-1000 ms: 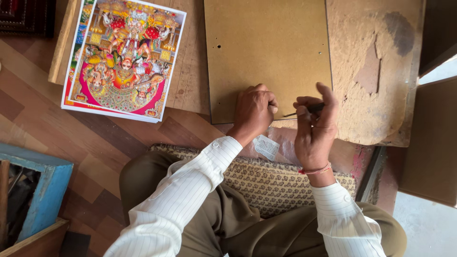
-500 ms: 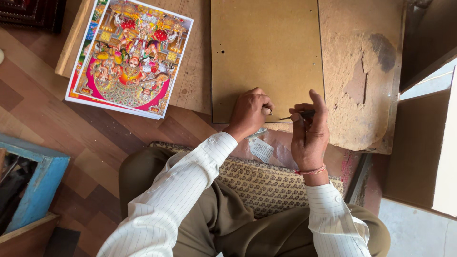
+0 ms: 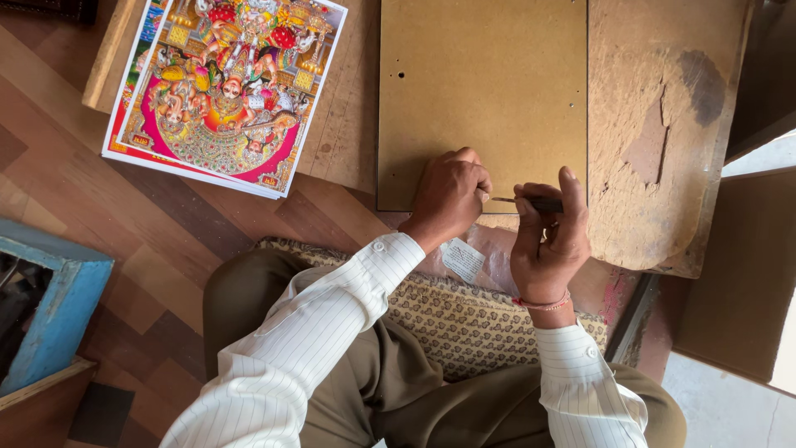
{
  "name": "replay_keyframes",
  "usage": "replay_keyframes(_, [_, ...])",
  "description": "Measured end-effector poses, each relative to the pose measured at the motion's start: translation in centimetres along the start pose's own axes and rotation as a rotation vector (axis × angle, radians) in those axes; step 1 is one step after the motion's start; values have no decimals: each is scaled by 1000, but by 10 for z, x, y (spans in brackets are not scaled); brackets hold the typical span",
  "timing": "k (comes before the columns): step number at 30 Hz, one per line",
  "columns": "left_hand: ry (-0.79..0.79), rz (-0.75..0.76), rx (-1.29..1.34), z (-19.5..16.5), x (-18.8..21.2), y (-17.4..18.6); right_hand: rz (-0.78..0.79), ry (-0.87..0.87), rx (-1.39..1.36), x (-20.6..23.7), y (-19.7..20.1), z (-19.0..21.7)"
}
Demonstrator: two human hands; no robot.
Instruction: The person sits on the floor and uses a screwdriver to drive screws into the pre-drilled holes on the back panel of a picture frame, working around the edges of the frame while a stack of religious posters sits beside them.
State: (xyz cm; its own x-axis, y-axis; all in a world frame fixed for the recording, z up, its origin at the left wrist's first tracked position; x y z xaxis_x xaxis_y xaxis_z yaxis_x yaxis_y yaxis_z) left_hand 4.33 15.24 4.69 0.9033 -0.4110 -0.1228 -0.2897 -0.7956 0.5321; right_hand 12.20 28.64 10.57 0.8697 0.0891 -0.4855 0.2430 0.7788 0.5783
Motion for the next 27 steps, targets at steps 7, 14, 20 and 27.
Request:
replay_keyframes(7, [-49,-26,49,1,-1,0,70,0,-98,0,0,1])
replay_keyframes(14, [-48,-68,32,-1,-1,-2,169,16,-108,2,2,3])
replay_keyframes(20, [-30,-72,31,-3,0,-2,178,23,-130,-1,2,1])
replay_keyframes(27, [-14,-63,27,-3,-2,-3,193,59,-167,-4,4,4])
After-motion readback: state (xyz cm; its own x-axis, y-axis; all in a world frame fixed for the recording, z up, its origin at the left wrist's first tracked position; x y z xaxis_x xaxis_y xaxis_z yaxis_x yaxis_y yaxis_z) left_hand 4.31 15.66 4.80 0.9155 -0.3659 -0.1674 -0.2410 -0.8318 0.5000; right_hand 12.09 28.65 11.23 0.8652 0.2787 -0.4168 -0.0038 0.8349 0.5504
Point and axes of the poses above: each hand's wrist, its own x-axis away from the middle knuckle, its own y-axis out of the back of the hand, z = x × y, the point moved 3 cm from there along -x, towards the middle knuckle, and after that the axes turned 9 degrees about z, right-handed, at the moved point
